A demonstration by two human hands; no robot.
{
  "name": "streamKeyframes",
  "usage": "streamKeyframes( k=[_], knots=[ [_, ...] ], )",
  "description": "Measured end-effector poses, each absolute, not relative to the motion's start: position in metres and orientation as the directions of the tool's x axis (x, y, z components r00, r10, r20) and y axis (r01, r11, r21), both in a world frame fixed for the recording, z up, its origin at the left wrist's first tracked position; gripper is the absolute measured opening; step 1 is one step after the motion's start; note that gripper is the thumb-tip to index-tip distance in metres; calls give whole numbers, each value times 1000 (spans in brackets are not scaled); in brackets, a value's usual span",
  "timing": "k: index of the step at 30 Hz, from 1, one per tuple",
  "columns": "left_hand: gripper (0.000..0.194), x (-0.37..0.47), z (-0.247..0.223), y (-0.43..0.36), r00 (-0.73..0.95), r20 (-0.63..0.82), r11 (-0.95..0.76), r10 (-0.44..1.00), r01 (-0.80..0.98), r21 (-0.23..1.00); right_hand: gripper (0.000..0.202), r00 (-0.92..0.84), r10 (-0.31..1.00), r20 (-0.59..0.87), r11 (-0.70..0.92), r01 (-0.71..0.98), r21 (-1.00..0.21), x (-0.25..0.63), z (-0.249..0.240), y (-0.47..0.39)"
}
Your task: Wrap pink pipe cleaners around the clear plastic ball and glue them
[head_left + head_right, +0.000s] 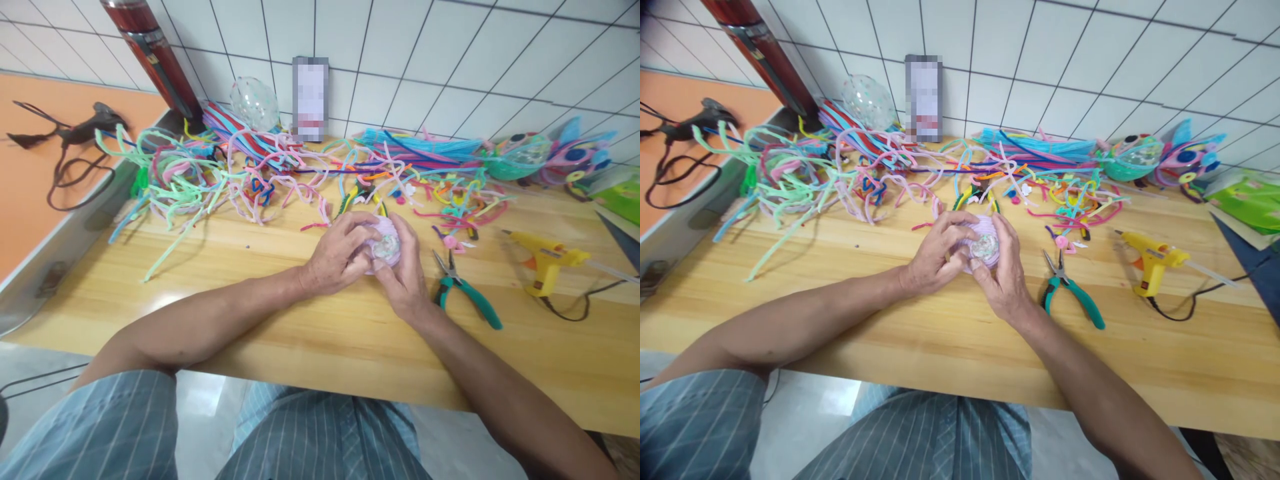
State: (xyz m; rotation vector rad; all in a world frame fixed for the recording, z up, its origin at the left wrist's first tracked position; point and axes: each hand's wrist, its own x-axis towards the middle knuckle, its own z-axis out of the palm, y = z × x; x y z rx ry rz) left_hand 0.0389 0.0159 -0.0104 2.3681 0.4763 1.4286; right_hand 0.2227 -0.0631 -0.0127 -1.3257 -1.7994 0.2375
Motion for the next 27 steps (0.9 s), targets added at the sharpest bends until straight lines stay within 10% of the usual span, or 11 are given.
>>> streamKeyframes(
  k=[27],
  knots=[
    [28, 39, -13, 17, 451, 765, -877, 460, 94, 472, 73, -61, 836, 546, 447, 653, -611, 223, -16, -60]
  ],
)
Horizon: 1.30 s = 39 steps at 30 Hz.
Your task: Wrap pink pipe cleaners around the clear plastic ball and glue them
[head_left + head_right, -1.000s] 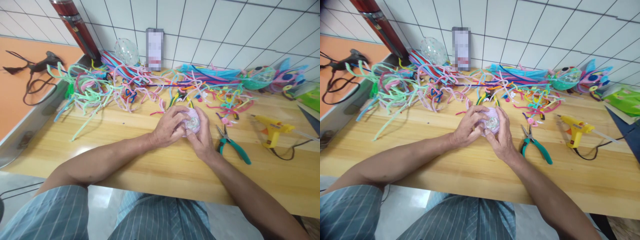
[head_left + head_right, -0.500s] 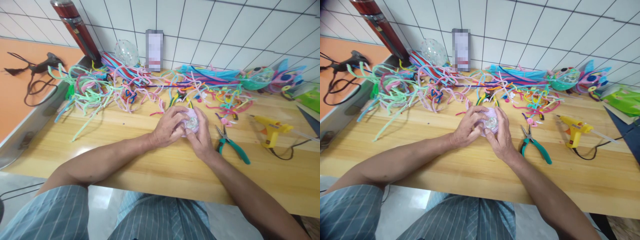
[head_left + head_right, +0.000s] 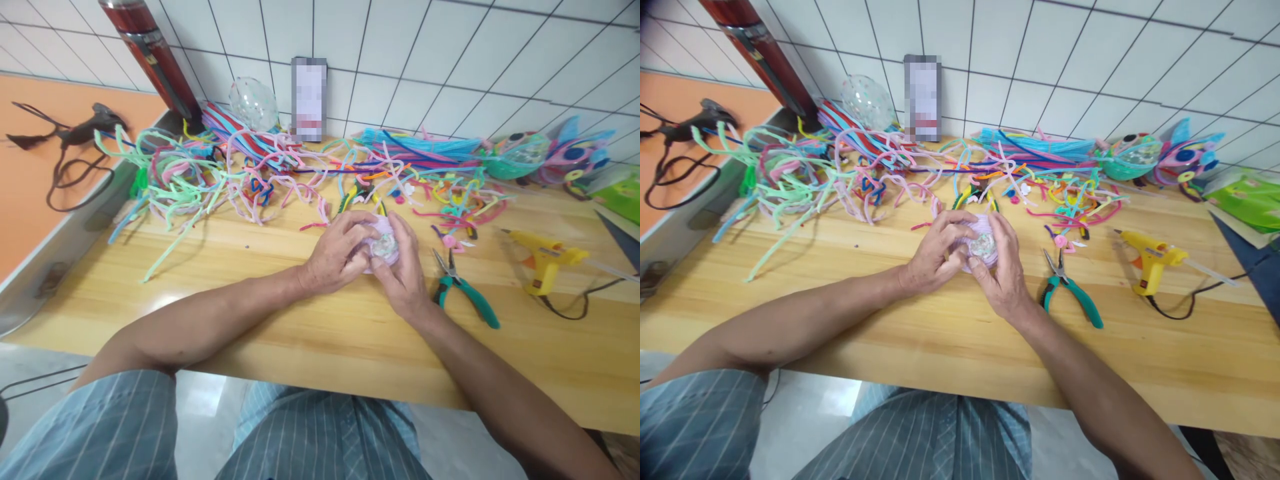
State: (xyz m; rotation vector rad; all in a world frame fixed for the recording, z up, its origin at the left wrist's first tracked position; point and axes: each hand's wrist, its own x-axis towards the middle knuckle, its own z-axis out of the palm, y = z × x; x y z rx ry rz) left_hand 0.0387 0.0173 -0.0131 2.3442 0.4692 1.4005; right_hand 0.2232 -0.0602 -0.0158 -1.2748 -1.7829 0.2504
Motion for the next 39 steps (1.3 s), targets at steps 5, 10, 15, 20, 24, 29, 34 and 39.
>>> streamKeyframes(
  k=[5, 10, 15, 20, 24, 29, 34, 39],
  knots=[
    [27, 39, -13, 17, 438, 776, -882, 454, 95, 462, 78, -24, 843, 537, 435, 617, -656, 223, -18, -61],
    [26, 39, -12, 17, 439, 780, -887, 446, 99, 451, 69, -74, 820, 568, 461, 673, -579, 225, -14, -59],
    [27, 38, -13, 18, 458, 765, -880, 453, 95, 465, 71, -86, 827, 556, 459, 673, -579, 226, -13, -59],
    [25, 37, -13, 18, 461, 762, -873, 454, 59, 484, 68, -72, 821, 566, 455, 682, -572, 224, -13, -59],
    [19, 37, -11, 18, 460, 753, -862, 472, 61, 503, 67, -77, 813, 577, 464, 685, -562, 224, -13, -58],
    [13, 39, -10, 16, 422, 756, -846, 501, 53, 531, 67, -77, 798, 598, 487, 666, -565, 223, -14, -57],
    [13, 38, -9, 16, 435, 750, -849, 498, 65, 525, 68, -78, 809, 582, 478, 664, -575, 223, -13, -58],
    [17, 37, -9, 16, 445, 751, -850, 489, 50, 524, 69, -80, 806, 587, 483, 662, -573, 223, -13, -59]
  ],
)
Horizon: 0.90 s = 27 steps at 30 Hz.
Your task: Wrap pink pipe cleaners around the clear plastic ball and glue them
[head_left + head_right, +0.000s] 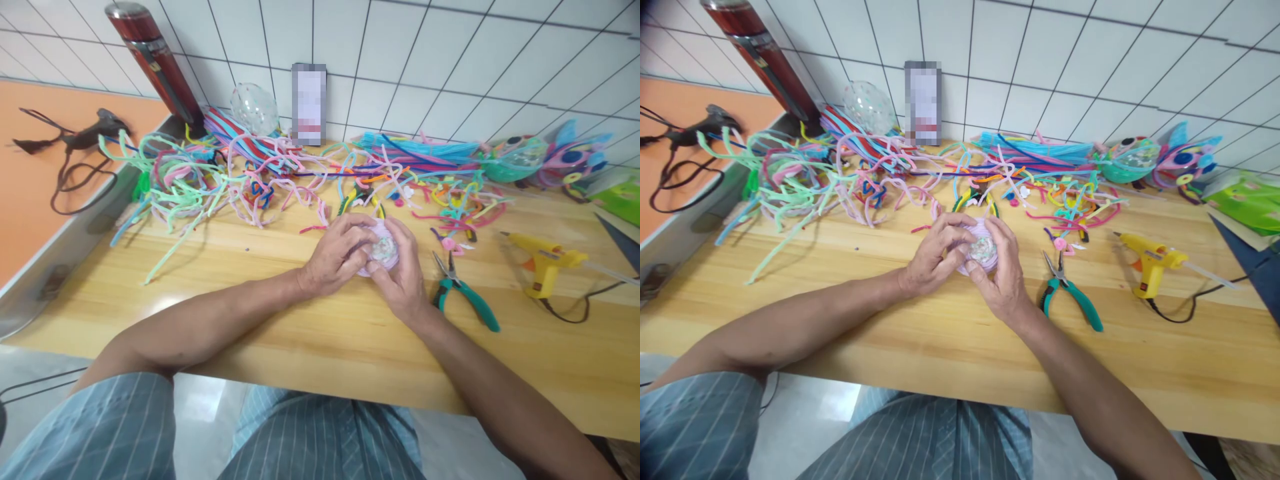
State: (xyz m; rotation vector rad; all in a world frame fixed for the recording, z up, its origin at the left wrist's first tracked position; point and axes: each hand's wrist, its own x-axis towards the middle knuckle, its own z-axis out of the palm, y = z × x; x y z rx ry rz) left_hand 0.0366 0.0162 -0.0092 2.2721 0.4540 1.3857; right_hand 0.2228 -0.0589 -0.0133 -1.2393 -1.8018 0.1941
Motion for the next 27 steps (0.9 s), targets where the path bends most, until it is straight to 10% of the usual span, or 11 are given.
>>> streamKeyframes(
  k=[27],
  knots=[
    [24, 35, -4, 10, 455, 728, -835, 513, 67, 546, 70, -64, 802, 594, 470, 681, -562, 217, -9, -65]
  ],
)
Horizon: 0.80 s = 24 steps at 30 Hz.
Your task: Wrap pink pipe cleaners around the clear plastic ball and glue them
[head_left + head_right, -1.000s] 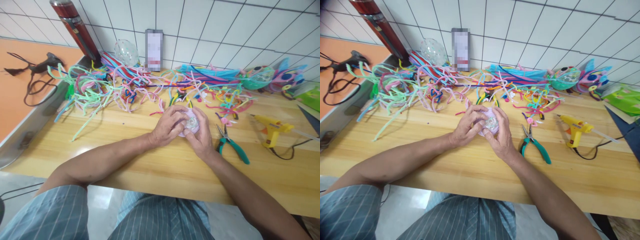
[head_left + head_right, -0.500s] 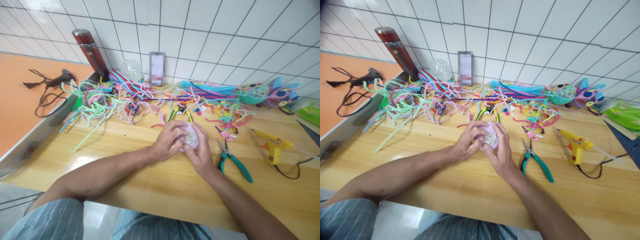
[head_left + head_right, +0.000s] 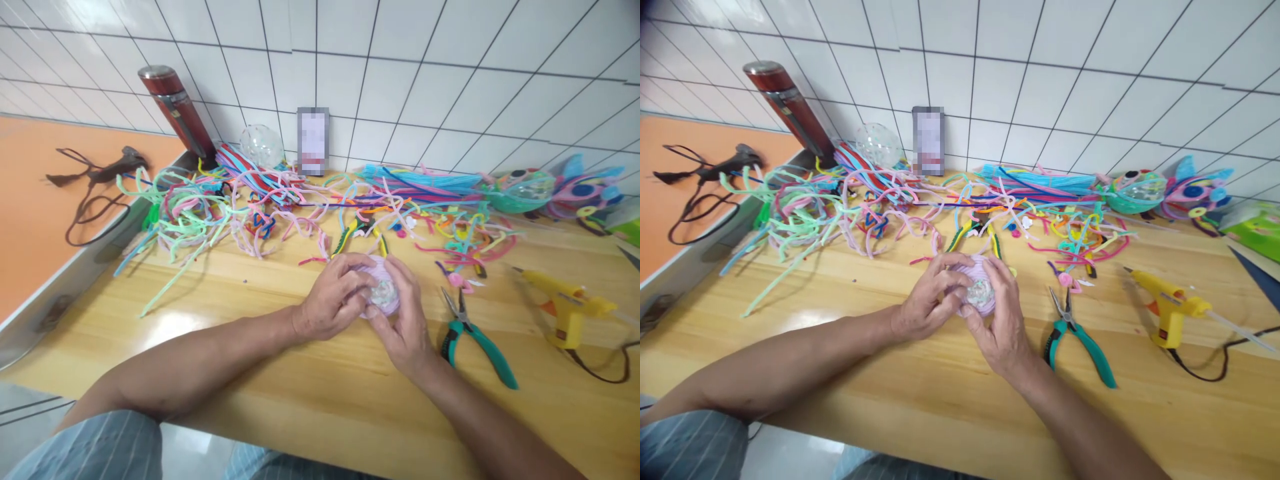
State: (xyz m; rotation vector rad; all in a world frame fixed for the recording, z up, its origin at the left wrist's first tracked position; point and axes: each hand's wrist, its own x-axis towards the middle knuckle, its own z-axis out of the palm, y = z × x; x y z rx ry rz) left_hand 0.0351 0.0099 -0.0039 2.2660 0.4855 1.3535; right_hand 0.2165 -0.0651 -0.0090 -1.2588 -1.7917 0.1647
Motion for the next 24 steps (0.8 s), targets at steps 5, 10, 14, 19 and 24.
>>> streamKeyframes(
  k=[5, 10, 14, 19, 24],
  knots=[
    [23, 35, -3, 9, 457, 724, -834, 517, 79, 546, 71, -63, 807, 587, 465, 682, -565, 217, -9, -65],
    [25, 35, -4, 9, 461, 723, -836, 515, 82, 543, 72, -62, 811, 582, 460, 683, -568, 218, -9, -65],
    [24, 35, -4, 10, 463, 724, -837, 512, 77, 542, 72, -73, 815, 575, 458, 690, -561, 218, -9, -64],
    [24, 36, -5, 9, 454, 721, -828, 523, 70, 557, 71, -67, 810, 583, 463, 683, -565, 218, -10, -65],
    [25, 36, -5, 10, 460, 720, -835, 519, 92, 543, 73, -70, 812, 579, 460, 687, -563, 218, -11, -65]
  ],
)
